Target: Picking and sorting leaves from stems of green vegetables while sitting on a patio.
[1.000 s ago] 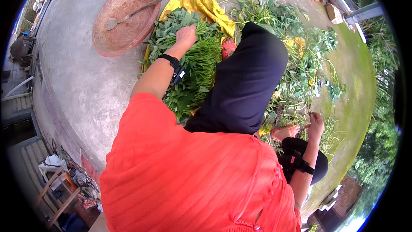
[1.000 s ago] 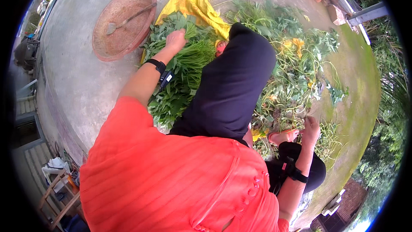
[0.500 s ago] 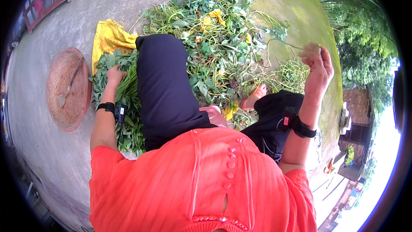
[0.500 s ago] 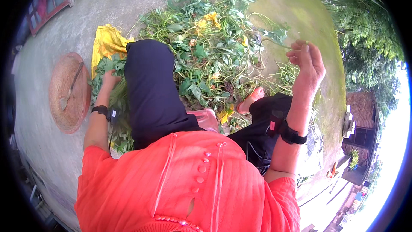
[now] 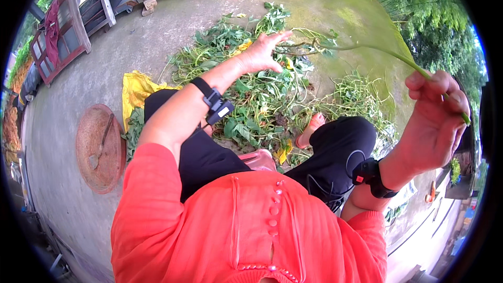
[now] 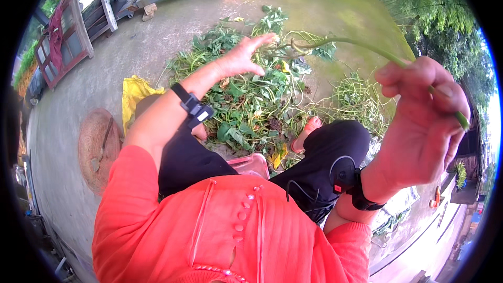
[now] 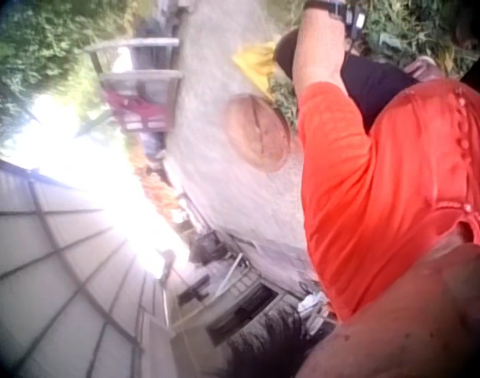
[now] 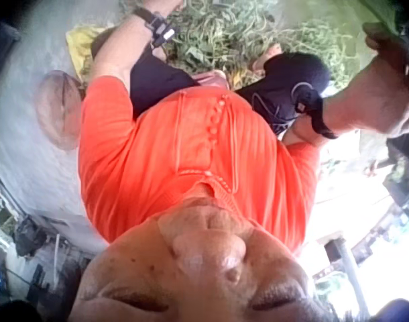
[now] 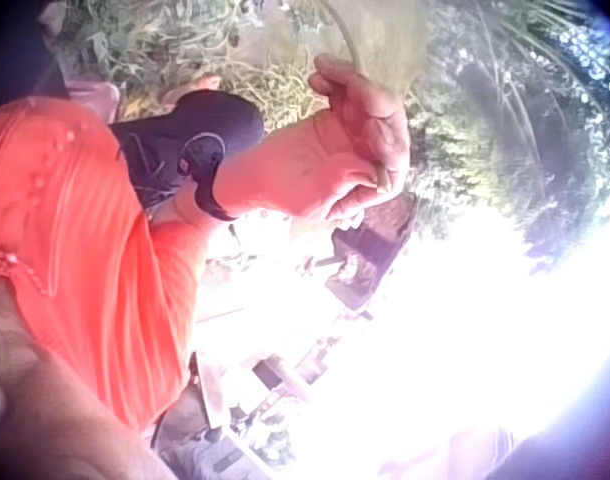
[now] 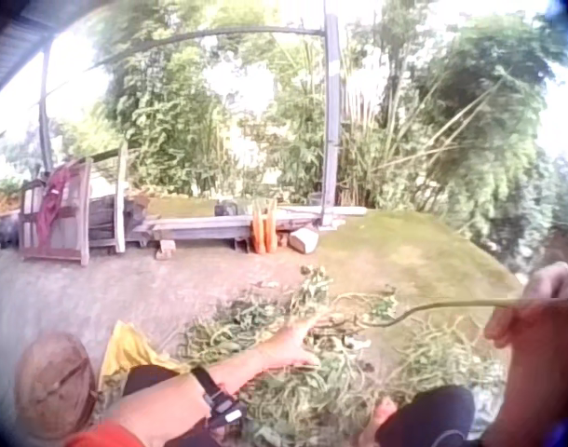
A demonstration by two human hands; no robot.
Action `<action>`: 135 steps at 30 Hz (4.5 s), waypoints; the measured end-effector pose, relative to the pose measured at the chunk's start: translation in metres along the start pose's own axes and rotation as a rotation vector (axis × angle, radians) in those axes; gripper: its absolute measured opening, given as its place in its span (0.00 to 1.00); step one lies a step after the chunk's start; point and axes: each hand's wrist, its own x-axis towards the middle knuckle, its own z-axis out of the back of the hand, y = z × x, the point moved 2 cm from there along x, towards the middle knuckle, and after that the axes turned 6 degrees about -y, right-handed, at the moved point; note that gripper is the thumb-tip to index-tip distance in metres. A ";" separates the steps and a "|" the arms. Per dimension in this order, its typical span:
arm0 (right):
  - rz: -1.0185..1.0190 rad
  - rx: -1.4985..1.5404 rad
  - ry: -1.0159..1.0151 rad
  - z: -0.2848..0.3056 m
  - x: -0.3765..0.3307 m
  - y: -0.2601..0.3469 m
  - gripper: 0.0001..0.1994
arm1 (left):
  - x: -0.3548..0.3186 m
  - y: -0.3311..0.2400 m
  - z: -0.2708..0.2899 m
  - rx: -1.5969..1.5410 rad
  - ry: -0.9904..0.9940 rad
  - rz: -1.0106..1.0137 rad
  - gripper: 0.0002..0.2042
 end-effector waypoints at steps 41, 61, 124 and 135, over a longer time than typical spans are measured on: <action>-1.132 0.303 -0.199 -0.032 -0.129 -0.199 0.11 | -0.018 -0.004 0.037 -1.194 0.157 0.354 0.15; -1.380 -0.208 0.346 -0.020 -0.223 -0.259 0.18 | 0.003 0.080 0.076 -1.323 -0.589 0.695 0.10; -1.413 0.051 -0.114 -0.019 -0.161 -0.208 0.09 | -0.068 0.046 -0.072 -0.952 -0.250 0.604 0.11; -1.411 0.143 -0.066 -0.038 -0.162 -0.207 0.08 | -0.058 0.086 -0.092 0.107 -0.374 0.250 0.10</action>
